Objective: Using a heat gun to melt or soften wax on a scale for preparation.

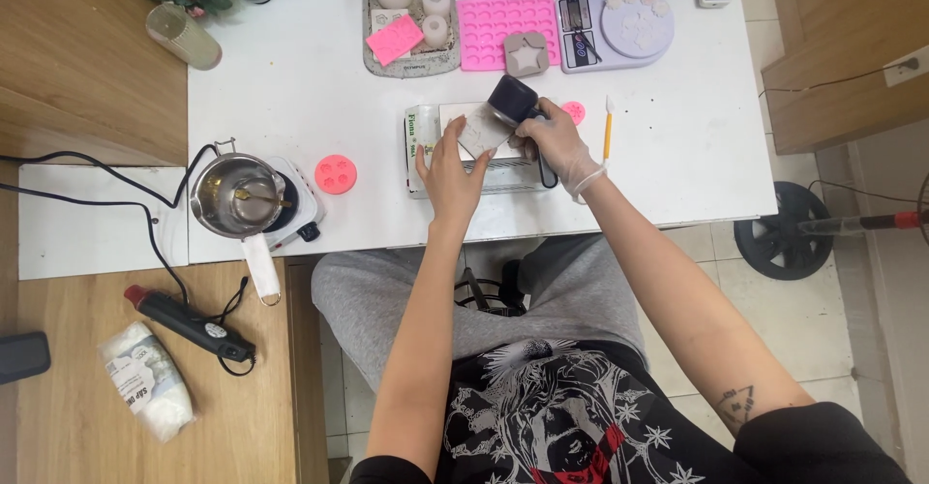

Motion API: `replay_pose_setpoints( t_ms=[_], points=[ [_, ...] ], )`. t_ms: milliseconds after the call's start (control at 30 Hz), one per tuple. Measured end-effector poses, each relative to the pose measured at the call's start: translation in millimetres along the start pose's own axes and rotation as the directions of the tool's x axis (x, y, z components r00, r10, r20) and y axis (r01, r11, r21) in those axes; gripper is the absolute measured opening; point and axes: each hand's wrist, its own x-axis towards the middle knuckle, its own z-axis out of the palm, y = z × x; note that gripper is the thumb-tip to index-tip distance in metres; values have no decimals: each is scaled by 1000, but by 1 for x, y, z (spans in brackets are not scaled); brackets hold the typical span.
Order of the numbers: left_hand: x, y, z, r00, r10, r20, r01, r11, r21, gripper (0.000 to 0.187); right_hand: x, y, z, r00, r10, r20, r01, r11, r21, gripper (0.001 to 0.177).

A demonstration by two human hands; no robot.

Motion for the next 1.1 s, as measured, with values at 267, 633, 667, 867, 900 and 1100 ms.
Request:
replay_pose_setpoints(
  t_ms=[267, 633, 667, 867, 900, 1100],
  points=[
    [1, 0, 2, 1000, 17, -9, -17, 1000, 0, 68, 2, 2, -3, 1000, -7, 14, 7, 1000, 25, 21],
    [-9, 7, 9, 972, 235, -12, -217, 918, 333, 74, 7, 7, -1, 999, 7, -47, -1, 993, 116, 26],
    [-13, 5, 12, 972, 233, -11, -216, 917, 334, 74, 7, 11, 0, 999, 9, -46, -4, 993, 118, 26],
    [-17, -5, 28, 966, 259, 20, -237, 849, 473, 67, 5, 9, 1, 998, -7, -69, 14, 994, 108, 25],
    [-17, -7, 29, 969, 244, 30, -230, 852, 470, 68, 5, 9, 1, 998, -9, -68, 17, 994, 111, 26],
    [-19, 4, 25, 974, 208, 91, -226, 853, 469, 73, 6, 12, 1, 998, -12, -64, 19, 993, 114, 27]
  ],
)
